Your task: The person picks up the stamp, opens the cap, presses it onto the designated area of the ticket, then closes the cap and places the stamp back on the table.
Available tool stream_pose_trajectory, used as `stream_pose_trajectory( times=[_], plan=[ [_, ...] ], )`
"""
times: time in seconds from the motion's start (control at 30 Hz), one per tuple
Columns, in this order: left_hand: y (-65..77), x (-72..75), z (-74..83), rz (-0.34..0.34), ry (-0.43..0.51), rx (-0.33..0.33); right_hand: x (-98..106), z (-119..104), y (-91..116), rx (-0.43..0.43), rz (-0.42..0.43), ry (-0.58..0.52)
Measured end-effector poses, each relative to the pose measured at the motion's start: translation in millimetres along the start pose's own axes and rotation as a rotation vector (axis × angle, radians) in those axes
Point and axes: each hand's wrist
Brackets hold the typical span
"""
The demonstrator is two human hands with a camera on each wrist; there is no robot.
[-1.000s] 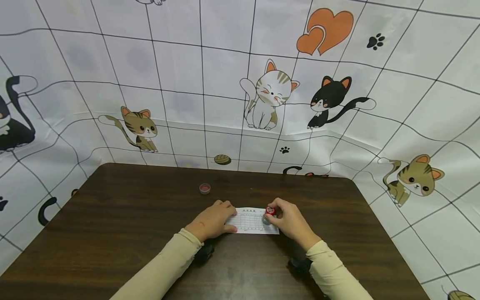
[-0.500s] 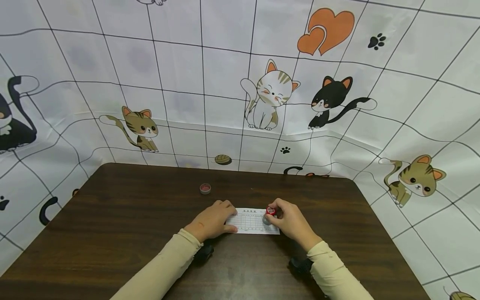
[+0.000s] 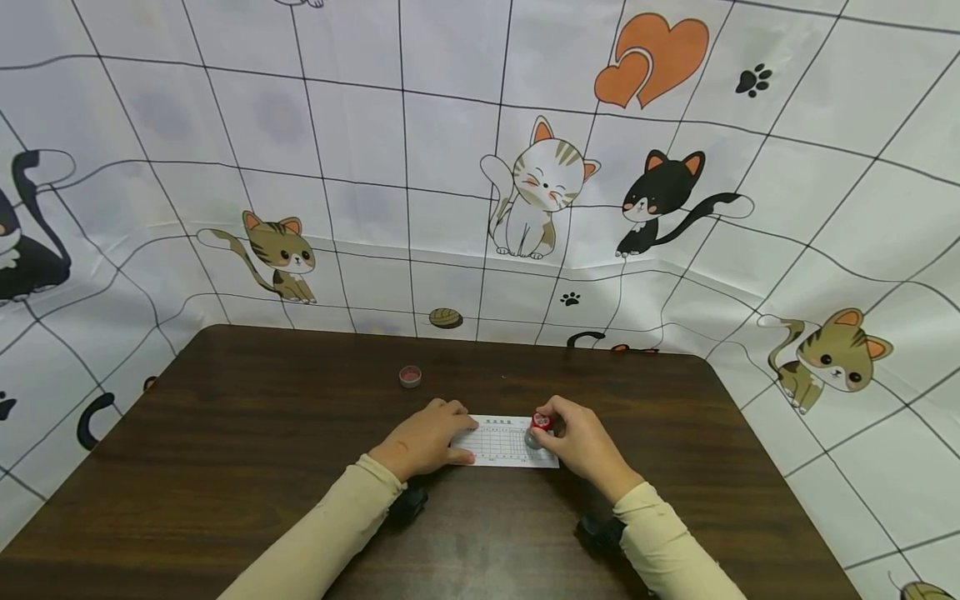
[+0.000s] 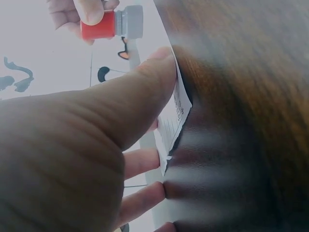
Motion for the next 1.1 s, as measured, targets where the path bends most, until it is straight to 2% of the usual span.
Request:
stream_pose_trajectory(
  times=[1.1],
  plan=[
    [-0.4,0.5,-0.1,0.013,0.021,0.002,0.3,-0.3,0.5,0.006,-0.001,-0.003]
  ],
)
Point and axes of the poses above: each hand's wrist, its own y-axis away from the middle knuckle, its own x-axis out of the back of the hand, z = x × y, and after that the axes turned 11 degrees about -y, right-handed
